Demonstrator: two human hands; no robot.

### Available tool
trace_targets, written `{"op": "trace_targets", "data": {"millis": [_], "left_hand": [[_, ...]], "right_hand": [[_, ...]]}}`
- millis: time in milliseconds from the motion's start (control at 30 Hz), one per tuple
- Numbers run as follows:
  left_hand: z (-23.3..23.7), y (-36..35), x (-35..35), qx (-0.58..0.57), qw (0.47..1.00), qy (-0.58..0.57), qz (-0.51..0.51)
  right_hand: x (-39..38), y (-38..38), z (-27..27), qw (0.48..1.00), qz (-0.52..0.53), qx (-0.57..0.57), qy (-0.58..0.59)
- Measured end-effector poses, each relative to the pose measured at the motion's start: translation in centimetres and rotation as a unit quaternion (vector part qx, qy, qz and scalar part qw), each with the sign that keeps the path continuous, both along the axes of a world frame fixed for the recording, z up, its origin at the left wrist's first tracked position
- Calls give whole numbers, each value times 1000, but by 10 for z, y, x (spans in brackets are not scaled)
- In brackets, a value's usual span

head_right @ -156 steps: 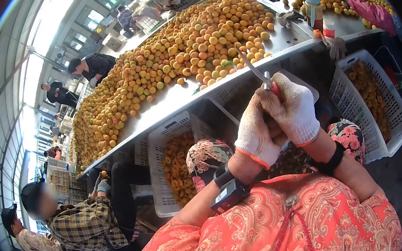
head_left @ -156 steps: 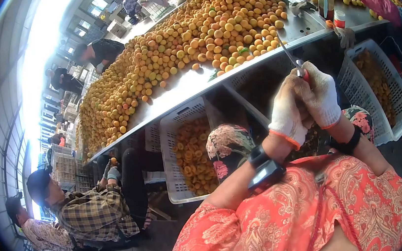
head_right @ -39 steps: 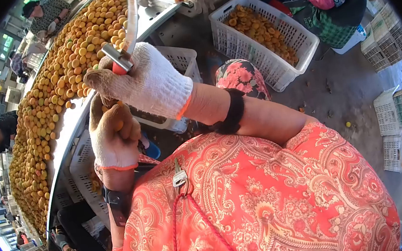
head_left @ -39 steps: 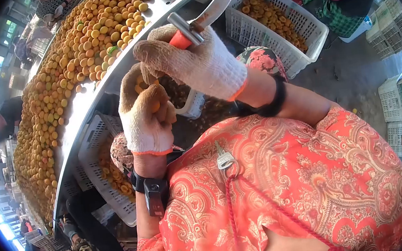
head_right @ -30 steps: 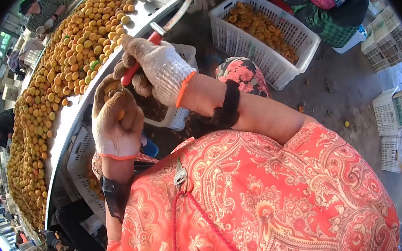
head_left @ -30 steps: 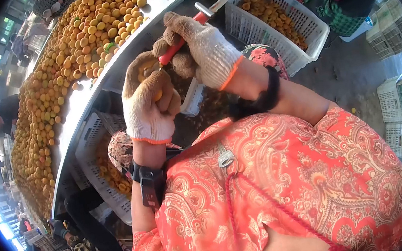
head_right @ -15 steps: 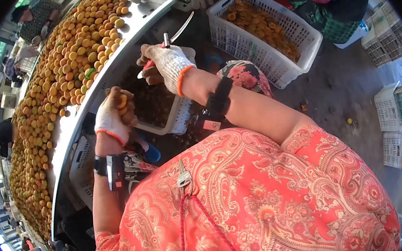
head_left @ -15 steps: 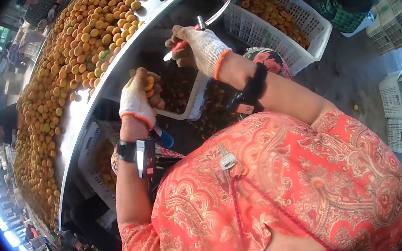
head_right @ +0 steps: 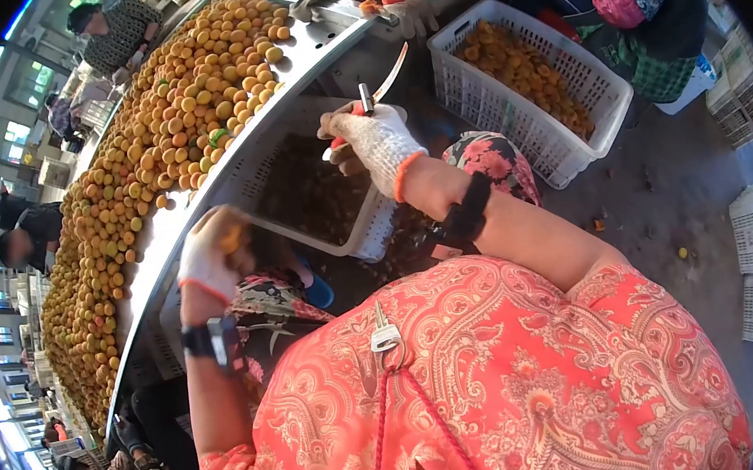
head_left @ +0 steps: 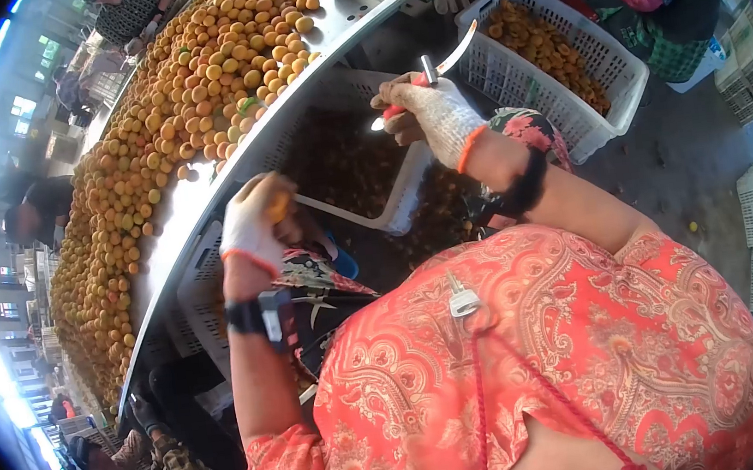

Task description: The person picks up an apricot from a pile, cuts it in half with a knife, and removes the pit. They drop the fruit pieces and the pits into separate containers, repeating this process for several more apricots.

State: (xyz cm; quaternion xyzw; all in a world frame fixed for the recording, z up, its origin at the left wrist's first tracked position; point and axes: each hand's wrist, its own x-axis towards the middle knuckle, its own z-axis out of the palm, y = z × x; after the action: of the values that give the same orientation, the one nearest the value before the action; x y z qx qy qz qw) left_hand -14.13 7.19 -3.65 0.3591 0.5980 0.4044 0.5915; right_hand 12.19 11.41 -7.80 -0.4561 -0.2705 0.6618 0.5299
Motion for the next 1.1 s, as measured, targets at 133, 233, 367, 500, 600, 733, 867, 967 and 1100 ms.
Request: {"op": "trace_targets", "data": {"millis": [133, 233, 367, 500, 600, 733, 867, 967, 1100], "left_hand": [[-17, -41, -112, 13, 988, 74, 134], [-42, -63, -214, -43, 876, 455, 150], [-23, -40, -215, 106, 934, 285, 189], [-13, 48, -152, 100, 940, 309, 107], [-52, 121, -152, 159, 890, 428, -2], [-89, 185, -158, 139, 743, 650, -75], [-101, 213, -164, 112, 752, 638, -121], [-82, 211, -149, 67, 780, 613, -105], [-92, 216, -139, 89, 675, 715, -159]], "right_hand": [[1, -6, -7, 999, 33, 18, -37], [-4, -6, -6, 995, 47, 36, -84], [-13, -6, -14, 993, 86, 84, -19], [-27, 4, -40, 971, 109, 192, -93], [-21, 7, -30, 948, 166, 186, -200], [-22, 17, -37, 958, 177, 139, -179], [-25, 26, -44, 965, 181, 101, -163], [-28, 30, -48, 971, 205, 55, -111], [-38, 27, -42, 966, 212, 41, -138]]}}
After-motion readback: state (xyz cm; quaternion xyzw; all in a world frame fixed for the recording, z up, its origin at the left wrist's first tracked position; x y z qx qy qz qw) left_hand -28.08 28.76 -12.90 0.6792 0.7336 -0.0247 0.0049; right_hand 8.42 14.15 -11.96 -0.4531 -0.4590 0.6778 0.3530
